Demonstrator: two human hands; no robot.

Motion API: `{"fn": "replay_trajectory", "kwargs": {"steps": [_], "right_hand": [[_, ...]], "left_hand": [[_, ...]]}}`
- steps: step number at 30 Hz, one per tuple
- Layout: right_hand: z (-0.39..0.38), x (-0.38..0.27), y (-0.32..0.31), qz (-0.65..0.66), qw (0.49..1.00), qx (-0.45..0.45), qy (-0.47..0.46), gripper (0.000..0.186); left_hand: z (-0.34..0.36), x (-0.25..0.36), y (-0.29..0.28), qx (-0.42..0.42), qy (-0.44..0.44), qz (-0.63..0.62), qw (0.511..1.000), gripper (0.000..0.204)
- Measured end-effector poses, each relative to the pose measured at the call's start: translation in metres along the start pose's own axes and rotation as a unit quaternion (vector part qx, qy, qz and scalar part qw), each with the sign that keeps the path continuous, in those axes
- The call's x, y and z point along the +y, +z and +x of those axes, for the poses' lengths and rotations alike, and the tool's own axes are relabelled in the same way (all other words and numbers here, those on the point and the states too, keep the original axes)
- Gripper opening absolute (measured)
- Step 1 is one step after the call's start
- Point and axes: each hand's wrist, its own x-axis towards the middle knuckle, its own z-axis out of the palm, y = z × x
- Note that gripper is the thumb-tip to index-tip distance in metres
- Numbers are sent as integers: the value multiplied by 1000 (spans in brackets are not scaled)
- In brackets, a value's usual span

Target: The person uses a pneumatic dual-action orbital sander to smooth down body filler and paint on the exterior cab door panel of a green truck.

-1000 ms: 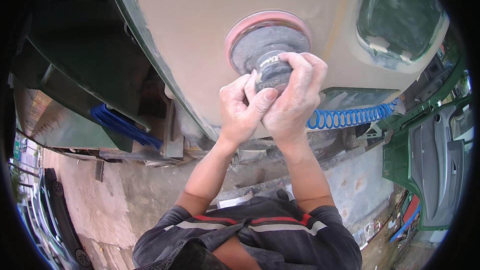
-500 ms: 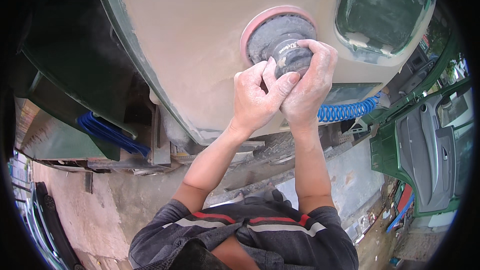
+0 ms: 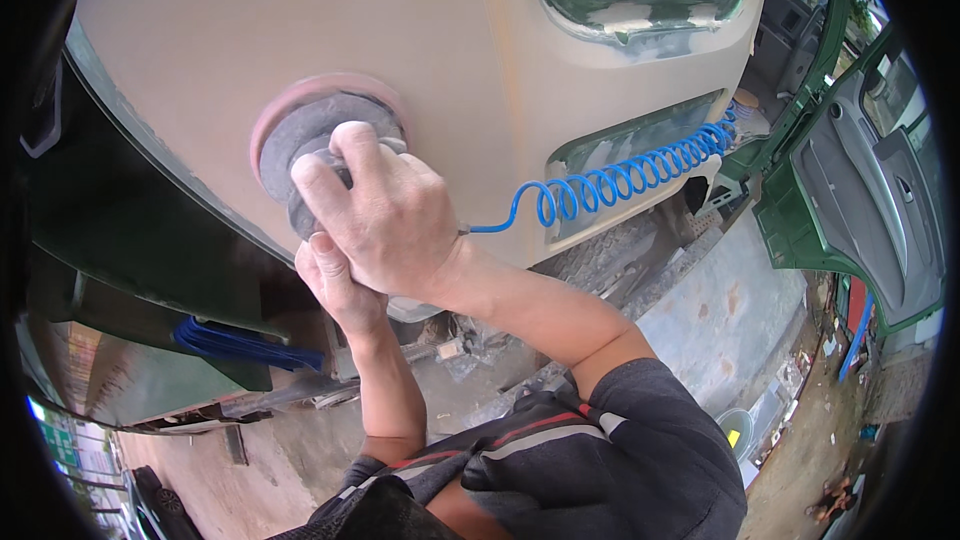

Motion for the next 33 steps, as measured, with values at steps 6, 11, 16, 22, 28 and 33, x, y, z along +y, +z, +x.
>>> {"fn": "replay_trajectory", "kwargs": {"steps": [6, 11, 16, 22, 28, 33], "right_hand": [[3, 61, -52, -36, 996, 63, 42, 54], [-5, 22, -22, 2, 997, 32, 67, 47], [-6, -40, 32, -27, 999, -21, 3, 41], [6, 16, -13, 15, 998, 46, 34, 45], [11, 63, -54, -13, 993, 76, 88, 51], [1, 9, -6, -24, 1000, 12, 3, 39]], "left_hand": [[16, -10, 74, -115, -14, 118, 986, 32], [9, 5, 23, -79, -32, 58, 995, 39], [-9, 12, -59, -52, -26, -70, 996, 52], [13, 2, 3, -114, -30, -18, 993, 49], [32, -2, 70, -151, -30, 107, 982, 32], [8, -2, -3, -95, 1, -5, 995, 46]]}}
